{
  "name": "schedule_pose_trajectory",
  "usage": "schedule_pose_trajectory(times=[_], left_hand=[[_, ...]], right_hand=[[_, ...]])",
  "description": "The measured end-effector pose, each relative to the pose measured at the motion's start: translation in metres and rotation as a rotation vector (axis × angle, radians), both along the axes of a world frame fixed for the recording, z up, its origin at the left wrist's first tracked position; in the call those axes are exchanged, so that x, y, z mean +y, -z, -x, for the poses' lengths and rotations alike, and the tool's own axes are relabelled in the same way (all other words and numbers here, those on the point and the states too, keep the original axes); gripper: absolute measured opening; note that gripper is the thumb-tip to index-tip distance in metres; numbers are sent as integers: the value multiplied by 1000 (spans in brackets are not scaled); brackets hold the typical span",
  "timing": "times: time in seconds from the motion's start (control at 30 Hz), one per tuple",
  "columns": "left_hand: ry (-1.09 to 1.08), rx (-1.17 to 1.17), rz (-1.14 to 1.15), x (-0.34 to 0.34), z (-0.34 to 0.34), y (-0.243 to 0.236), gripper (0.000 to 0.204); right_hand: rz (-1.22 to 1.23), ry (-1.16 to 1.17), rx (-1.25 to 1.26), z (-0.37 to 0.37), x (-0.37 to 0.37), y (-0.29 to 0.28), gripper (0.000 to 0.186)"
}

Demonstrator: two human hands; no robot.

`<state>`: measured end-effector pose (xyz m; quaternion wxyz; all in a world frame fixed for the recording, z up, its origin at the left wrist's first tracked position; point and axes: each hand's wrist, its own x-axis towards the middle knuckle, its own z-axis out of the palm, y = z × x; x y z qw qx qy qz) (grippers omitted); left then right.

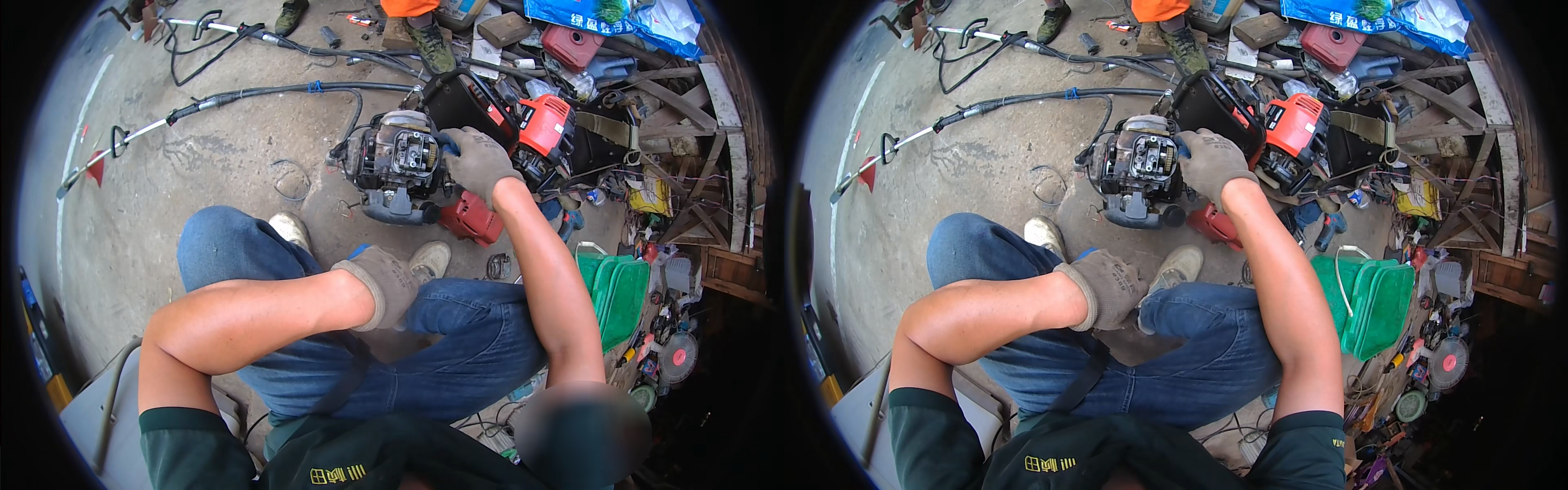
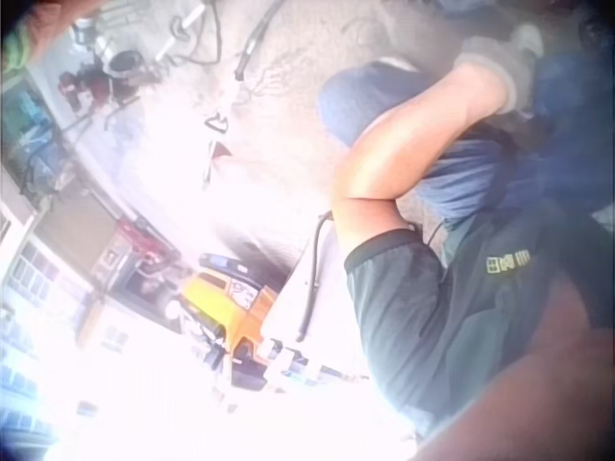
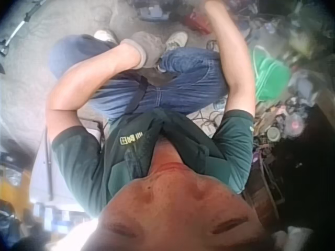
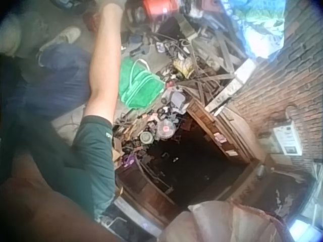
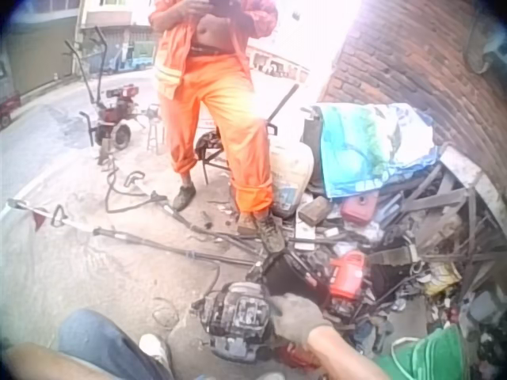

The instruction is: The person sits on the ground and repairs a small engine using pliers and a wrench. They remove and reattach components, tighten bolts, and inspect parts while another person in orange workwear stands nearby.

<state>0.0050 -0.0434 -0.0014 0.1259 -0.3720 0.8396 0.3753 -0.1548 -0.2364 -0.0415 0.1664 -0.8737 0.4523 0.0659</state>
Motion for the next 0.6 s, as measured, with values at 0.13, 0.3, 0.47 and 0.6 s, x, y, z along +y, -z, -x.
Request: schedule_pose_trajectory(times=[0.13, 0.3, 0.47, 0.6], left_hand=[[3, 8, 13, 0, 0, 0, 43], [-5, 9, 4, 0, 0, 0, 43], [-4, 15, 14, 1, 0, 1, 46], [-9, 16, 6, 1, 0, 2, 48]], right_hand=[[-54, 22, 43, -2, 1, -6, 38], [-89, -33, 71, -4, 3, -7, 41], [-95, -39, 72, -5, 4, -9, 40], [-95, -48, 62, -6, 4, -11, 39]])
